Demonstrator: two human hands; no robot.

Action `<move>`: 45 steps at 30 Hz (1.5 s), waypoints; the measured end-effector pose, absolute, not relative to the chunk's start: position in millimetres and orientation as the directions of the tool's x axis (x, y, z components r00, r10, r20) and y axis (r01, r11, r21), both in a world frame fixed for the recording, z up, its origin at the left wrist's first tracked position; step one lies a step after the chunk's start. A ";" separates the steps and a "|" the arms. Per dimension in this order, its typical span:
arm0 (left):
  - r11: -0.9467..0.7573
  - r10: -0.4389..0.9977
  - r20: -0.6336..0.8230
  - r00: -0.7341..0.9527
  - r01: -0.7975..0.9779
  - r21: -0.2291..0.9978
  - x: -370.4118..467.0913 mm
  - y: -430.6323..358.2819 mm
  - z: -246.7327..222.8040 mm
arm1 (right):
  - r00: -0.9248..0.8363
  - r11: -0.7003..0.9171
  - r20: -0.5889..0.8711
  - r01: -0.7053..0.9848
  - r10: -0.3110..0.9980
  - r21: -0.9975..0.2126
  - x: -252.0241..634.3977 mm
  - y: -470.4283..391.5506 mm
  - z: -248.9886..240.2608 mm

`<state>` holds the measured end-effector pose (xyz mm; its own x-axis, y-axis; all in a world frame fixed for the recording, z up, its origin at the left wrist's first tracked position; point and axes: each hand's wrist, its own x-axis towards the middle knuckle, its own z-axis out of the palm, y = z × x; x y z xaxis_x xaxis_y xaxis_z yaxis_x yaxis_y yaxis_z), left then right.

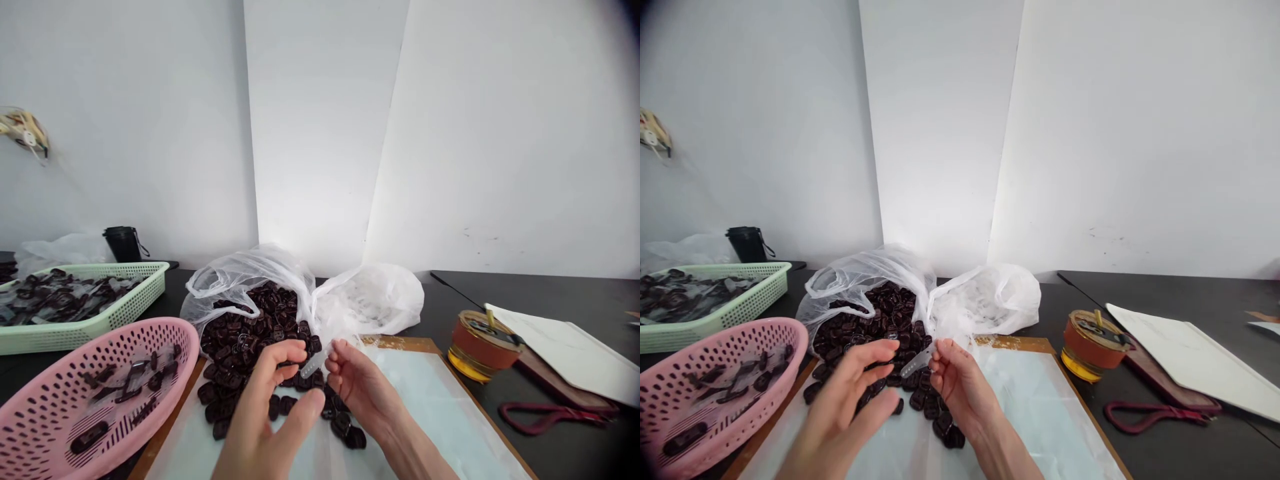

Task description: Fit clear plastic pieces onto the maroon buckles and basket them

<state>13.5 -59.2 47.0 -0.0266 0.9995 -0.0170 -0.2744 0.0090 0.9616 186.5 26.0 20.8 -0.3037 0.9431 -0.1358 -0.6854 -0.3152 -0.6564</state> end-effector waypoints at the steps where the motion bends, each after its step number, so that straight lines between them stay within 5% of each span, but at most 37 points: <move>1: -0.035 0.997 0.027 -0.072 -0.118 0.992 17.2 -48.3 44.9 | -0.313 -0.319 -0.134 -0.673 0.940 -0.668 184.2 24.2 20.9; 4: -0.085 0.996 0.087 -0.027 0.069 0.994 23.9 -21.6 33.6 | -0.350 -0.331 -0.120 -0.641 0.929 -0.693 178.8 20.1 19.8; 12: 0.052 0.988 -0.050 0.144 -0.010 0.999 16.3 -7.0 23.8 | -0.248 -0.185 -0.039 -0.599 0.968 -0.779 174.6 18.2 17.6; 15: -0.026 0.990 -0.004 0.143 0.208 0.978 7.4 -7.4 31.8 | -0.184 -0.109 -0.003 -0.566 0.983 -0.817 175.6 17.9 21.4; 19: -0.227 0.973 0.160 0.164 0.605 0.763 -4.4 -9.0 29.5 | -0.111 -0.026 0.037 -0.513 0.993 -0.858 177.3 18.2 24.4; 25: -0.257 0.960 0.099 0.262 0.683 0.684 -5.4 -5.1 7.9 | -0.093 0.021 0.066 -0.425 0.993 -0.905 176.0 19.8 18.5; 28: -0.144 0.979 0.046 0.201 0.506 0.851 -7.0 2.9 5.5 | -0.105 0.048 0.093 -0.366 0.990 -0.930 175.3 18.3 19.5; 32: 0.080 0.992 -0.078 0.102 -0.019 0.997 -12.7 10.6 9.8 | -0.122 0.083 0.127 -0.318 0.984 -0.945 174.6 14.4 24.4; 37: 0.215 0.976 -0.202 0.081 -0.487 0.846 -13.8 7.9 14.0 | -0.087 0.161 0.178 -0.169 0.980 -0.972 172.7 12.1 22.5; 45: 0.304 0.935 -0.336 0.113 -0.742 0.597 -7.5 2.8 13.7 | -0.160 0.511 0.488 0.157 0.858 -0.845 165.0 6.9 17.6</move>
<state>-7.5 2.8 13.7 0.1128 0.9352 -0.3356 -0.7423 0.3038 0.5972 165.0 6.9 17.6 -0.1598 0.8578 0.4885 0.1573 0.5107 -0.8453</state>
